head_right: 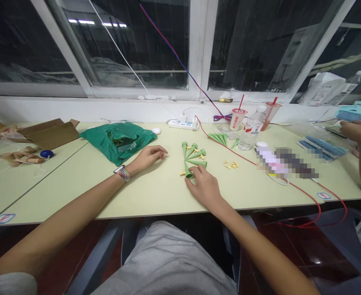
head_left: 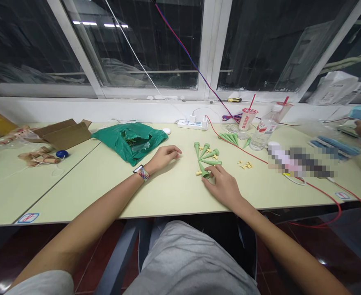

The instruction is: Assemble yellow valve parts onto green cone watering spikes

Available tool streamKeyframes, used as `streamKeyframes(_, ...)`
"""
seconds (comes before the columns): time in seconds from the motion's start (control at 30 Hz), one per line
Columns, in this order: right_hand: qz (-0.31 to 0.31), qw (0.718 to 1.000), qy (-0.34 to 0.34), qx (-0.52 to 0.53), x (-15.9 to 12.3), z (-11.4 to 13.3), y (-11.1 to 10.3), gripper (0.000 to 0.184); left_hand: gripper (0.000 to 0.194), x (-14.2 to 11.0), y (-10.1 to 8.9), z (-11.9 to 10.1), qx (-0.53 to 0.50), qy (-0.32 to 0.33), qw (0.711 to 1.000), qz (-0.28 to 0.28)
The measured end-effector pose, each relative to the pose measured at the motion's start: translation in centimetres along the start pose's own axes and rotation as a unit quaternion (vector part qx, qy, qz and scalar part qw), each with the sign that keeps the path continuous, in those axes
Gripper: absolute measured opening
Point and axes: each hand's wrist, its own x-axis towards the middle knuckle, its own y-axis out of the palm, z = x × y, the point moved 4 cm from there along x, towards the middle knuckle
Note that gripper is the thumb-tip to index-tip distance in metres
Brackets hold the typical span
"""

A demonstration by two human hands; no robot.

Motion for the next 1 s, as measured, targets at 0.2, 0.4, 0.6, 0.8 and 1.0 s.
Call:
streamKeyframes(0.2,-0.003,1.000,-0.007,0.006,0.00,0.00,-0.02,0.022,0.028,-0.06,0.03,-0.12,-0.006,0.000,1.000,-0.001)
streamKeyframes(0.4,0.005,1.000,-0.008,0.012,0.04,-0.03,-0.05,0.022,0.028,-0.04,0.08,-0.06,-0.004,0.001,1.000,-0.002)
streamKeyframes(0.6,0.013,1.000,-0.012,0.009,0.14,-0.12,-0.02,0.021,0.028,-0.01,0.03,-0.04,-0.002,-0.002,1.000,0.000)
streamKeyframes(0.8,0.018,1.000,-0.020,0.004,0.22,0.00,0.03,0.021,0.028,0.09,0.08,-0.04,0.000,-0.001,1.000,0.000)
streamKeyframes(1.0,0.020,1.000,-0.018,0.004,0.23,0.04,-0.01,0.020,0.028,0.10,0.13,0.11,0.001,-0.001,1.000,0.002)
